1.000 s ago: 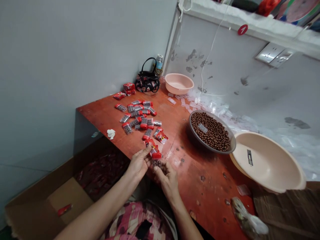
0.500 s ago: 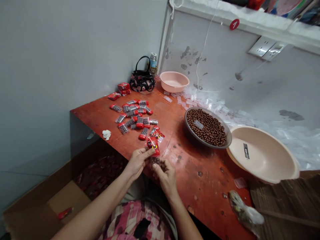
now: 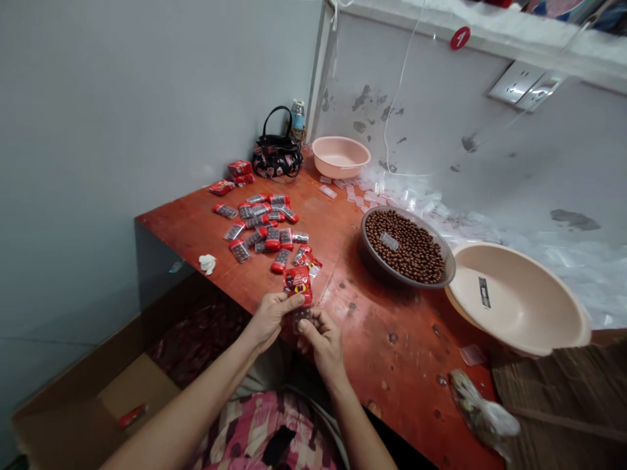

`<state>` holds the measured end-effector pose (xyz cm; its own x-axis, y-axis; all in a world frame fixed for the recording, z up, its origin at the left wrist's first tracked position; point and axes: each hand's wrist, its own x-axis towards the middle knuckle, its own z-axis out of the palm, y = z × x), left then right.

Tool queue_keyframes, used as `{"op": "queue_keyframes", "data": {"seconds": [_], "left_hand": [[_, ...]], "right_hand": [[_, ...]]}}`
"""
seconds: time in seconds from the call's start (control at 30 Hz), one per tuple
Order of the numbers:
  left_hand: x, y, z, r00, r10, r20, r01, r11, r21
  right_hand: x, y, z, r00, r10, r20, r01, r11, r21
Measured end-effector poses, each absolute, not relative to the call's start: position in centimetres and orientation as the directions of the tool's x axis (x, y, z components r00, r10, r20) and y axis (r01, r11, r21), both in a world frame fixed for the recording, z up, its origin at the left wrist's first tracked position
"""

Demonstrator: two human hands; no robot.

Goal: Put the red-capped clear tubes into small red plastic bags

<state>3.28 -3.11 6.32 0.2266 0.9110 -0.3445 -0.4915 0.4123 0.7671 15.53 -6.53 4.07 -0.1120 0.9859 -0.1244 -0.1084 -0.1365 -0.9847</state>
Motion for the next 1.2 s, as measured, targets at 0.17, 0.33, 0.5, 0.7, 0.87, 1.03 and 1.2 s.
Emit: {"op": "queue_keyframes", "data": {"seconds": [0.17, 0.33, 0.5, 0.7, 0.87, 1.03, 1.2], "left_hand": [[2.4, -2.9, 6.2, 0.329, 0.873, -0.359, -0.360, 0.468, 0.807], [3.3, -3.3, 5.5, 0.055, 0.953, -0.298, -0.287, 0.301, 0.909], [4.2, -4.5, 4.9, -0.029, 0.973, -0.228, -0.218, 0.217, 0.952], [4.2, -5.1, 4.8, 0.174, 0.933, -0.316, -0.382, 0.359, 0.851], [3.9, -4.9, 4.8, 0.216, 0.926, -0.310, -0.351, 0.370, 0.860], [2.9, -4.9, 4.6, 0.152, 0.959, -0.237, -0.097, 0.253, 0.963], [2.8, -5.3, 5.0, 0.231, 0.960, -0.157, 0.233, 0.102, 0.967]], "right_hand": [[15.8, -6.8, 4.0, -0.113, 0.978, -0.178, -0.166, -0.195, -0.967], [15.4, -6.6, 4.0, -0.001, 0.991, -0.136, -0.105, -0.136, -0.985], [15.4, -6.1, 3.1, -0.136, 0.954, -0.267, -0.343, -0.298, -0.891], [15.6, -6.5, 2.8, -0.082, 0.973, -0.214, -0.243, -0.228, -0.943], [15.4, -6.6, 2.2, -0.150, 0.954, -0.258, -0.311, -0.293, -0.904], [16.8, -5.3, 4.5, 0.027, 0.998, -0.053, 0.070, -0.055, -0.996], [18.5, -2.5, 7.8, -0.110, 0.976, 0.189, 0.270, 0.212, -0.939]]}}
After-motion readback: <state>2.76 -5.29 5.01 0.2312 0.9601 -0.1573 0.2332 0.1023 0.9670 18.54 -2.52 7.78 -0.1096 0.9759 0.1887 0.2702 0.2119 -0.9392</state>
